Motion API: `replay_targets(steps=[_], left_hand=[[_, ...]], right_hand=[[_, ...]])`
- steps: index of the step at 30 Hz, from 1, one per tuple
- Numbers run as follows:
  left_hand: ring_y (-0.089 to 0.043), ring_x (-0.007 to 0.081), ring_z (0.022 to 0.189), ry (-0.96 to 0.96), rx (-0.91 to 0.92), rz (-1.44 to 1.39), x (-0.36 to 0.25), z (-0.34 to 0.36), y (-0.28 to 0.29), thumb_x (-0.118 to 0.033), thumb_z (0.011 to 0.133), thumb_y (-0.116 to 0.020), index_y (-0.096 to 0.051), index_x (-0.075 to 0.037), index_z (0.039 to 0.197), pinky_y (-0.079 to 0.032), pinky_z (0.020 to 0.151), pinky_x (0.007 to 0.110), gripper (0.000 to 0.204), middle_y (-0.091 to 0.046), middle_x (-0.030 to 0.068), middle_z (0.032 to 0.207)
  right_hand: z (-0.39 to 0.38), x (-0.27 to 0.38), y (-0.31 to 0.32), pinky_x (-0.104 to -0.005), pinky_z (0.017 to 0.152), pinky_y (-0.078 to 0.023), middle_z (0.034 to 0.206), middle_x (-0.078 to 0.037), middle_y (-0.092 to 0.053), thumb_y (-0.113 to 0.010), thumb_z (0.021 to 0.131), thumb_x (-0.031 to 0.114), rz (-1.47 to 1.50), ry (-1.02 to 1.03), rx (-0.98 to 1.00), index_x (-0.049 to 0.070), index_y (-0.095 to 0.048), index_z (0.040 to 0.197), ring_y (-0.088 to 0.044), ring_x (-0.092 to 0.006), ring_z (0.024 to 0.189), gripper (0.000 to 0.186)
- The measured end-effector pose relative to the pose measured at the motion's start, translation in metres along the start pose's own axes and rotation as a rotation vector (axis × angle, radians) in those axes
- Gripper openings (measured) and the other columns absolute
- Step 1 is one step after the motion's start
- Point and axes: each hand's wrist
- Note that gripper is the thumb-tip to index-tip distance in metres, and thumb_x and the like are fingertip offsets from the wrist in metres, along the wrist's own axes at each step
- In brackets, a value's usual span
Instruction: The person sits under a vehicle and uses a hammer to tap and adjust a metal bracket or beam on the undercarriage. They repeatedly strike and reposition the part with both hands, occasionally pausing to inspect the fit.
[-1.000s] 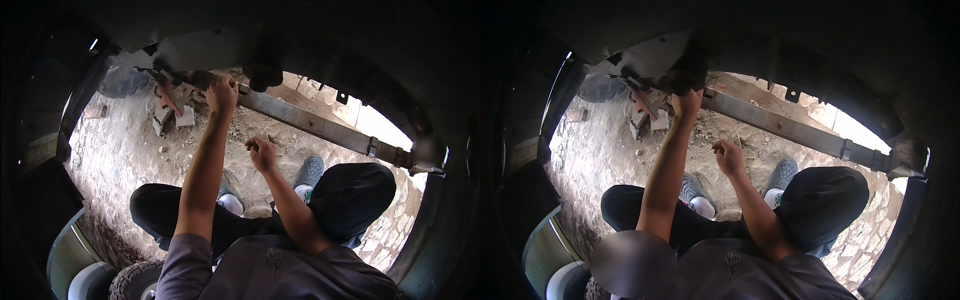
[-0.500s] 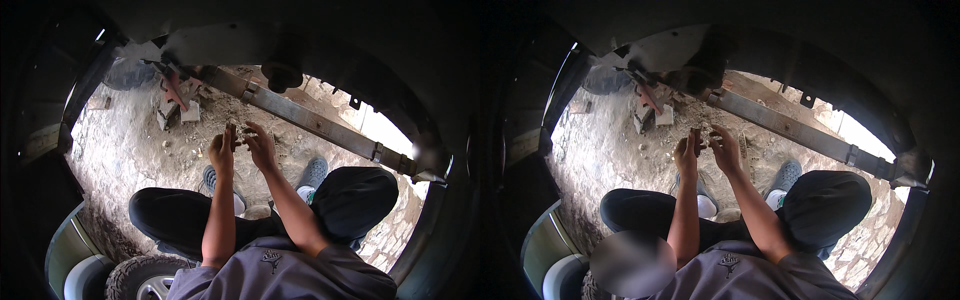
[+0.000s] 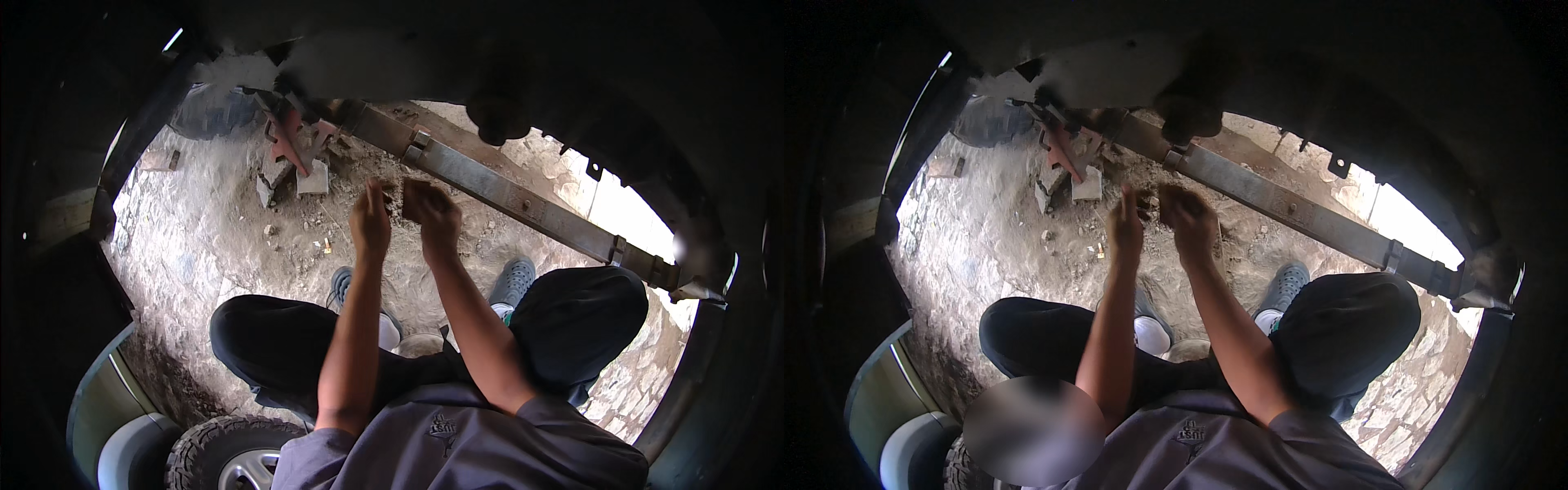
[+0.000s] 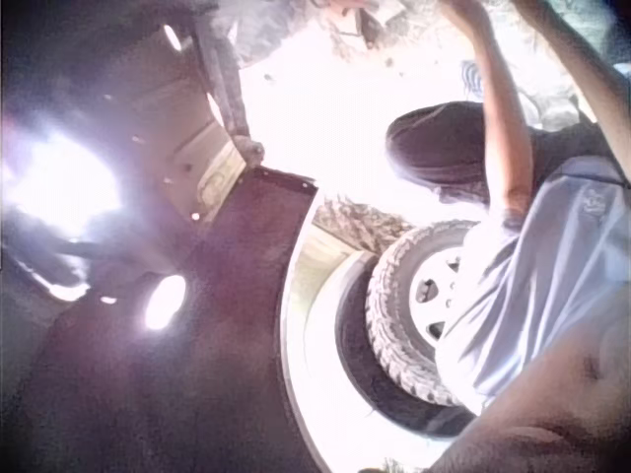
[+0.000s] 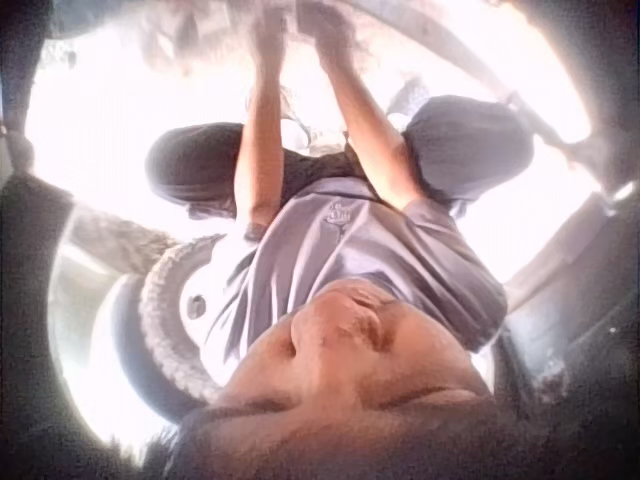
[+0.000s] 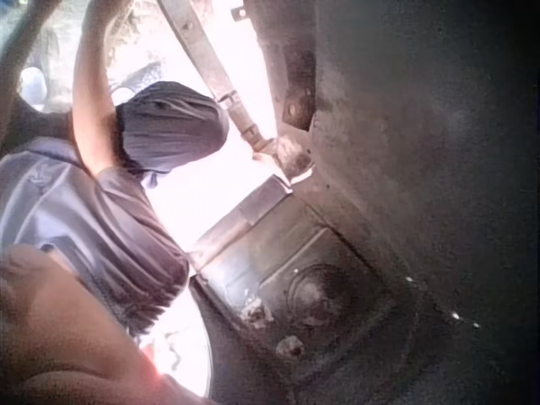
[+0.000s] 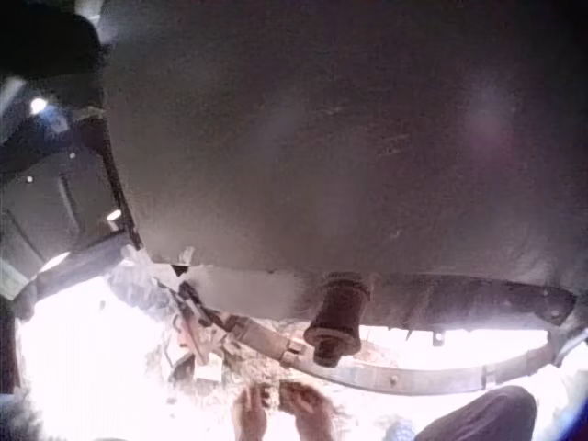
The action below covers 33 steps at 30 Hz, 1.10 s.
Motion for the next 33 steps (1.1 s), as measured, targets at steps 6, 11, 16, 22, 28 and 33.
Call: replay_targets(steps=[6,11,16,22,28,33], left_hand=[[-0.072,0.0398,0.089,-0.29,0.06,0.562,-0.072,0.072,0.035,-0.057,0.104,-0.054,-0.075,-0.004,0.104,-0.053,0.082,0.051,0.057,-0.076,0.0197,0.093],[-0.074,0.0392,0.098,-0.262,0.222,0.852,-0.071,0.105,0.04,-0.059,0.103,-0.054,-0.076,-0.003,0.101,-0.054,0.091,0.053,0.06,-0.077,0.0208,0.099],[-0.076,0.0239,0.084,0.245,0.308,0.463,-0.019,0.146,0.038,-0.067,0.101,-0.057,-0.07,-0.004,0.123,-0.061,0.071,0.042,0.068,-0.075,0.012,0.096],[-0.077,0.0182,0.07,0.152,0.173,0.214,-0.008,0.135,0.012,-0.065,0.102,-0.056,-0.074,-0.003,0.104,-0.06,0.056,0.034,0.065,-0.077,0.0086,0.083],[-0.077,0.0168,0.07,0.282,0.231,-0.008,-0.027,0.134,0.015,-0.057,0.103,-0.062,-0.074,-0.004,0.106,-0.06,0.055,0.031,0.055,-0.08,0.0069,0.087],[-0.076,0.0152,0.073,0.317,0.308,0.124,-0.026,0.141,0.017,-0.057,0.102,-0.064,-0.066,-0.01,0.121,-0.058,0.062,0.033,0.051,-0.079,0.0039,0.09]], right_hand=[[0.065,0.058,-0.029,-0.0415,0.091,-0.056,0.11,-0.008,-0.076,-0.073,0.097,0.025,-0.841,0.595,-0.057,0.016,-0.082,0.112,-0.073,-0.029,0.102,0.02],[0.1,0.071,-0.044,-0.049,0.099,-0.053,0.12,-0.006,-0.073,-0.062,0.104,0.035,-1.405,0.697,0.128,0.019,-0.082,0.11,-0.068,-0.029,0.115,0.026],[0.082,0.066,-0.043,-0.0489,0.09,-0.058,0.111,-0.014,-0.068,-0.053,0.109,0.026,-1.563,0.638,0.27,0.008,-0.074,0.114,-0.065,-0.0335,0.119,0.028],[0.085,0.065,-0.039,-0.0486,0.09,-0.058,0.12,-0.021,-0.059,-0.052,0.109,0.023,-1.574,0.61,0.328,0.006,-0.071,0.119,-0.06,-0.0409,0.118,0.028],[0.087,0.052,-0.041,-0.0494,0.098,-0.054,0.117,-0.024,-0.06,-0.05,0.11,0.021,-1.507,0.597,0.297,0.002,-0.07,0.117,-0.061,-0.0412,0.112,0.029],[0.104,0.037,-0.044,-0.053,0.102,-0.051,0.118,-0.028,-0.064,-0.05,0.11,0.021,-1.362,0.466,0.172,-0.005,-0.067,0.112,-0.063,-0.0417,0.114,0.031]])
Point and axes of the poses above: each hand's wrist, its own z-axis towards the middle knuckle, its own y-axis out of the back of the hand, x = y × z
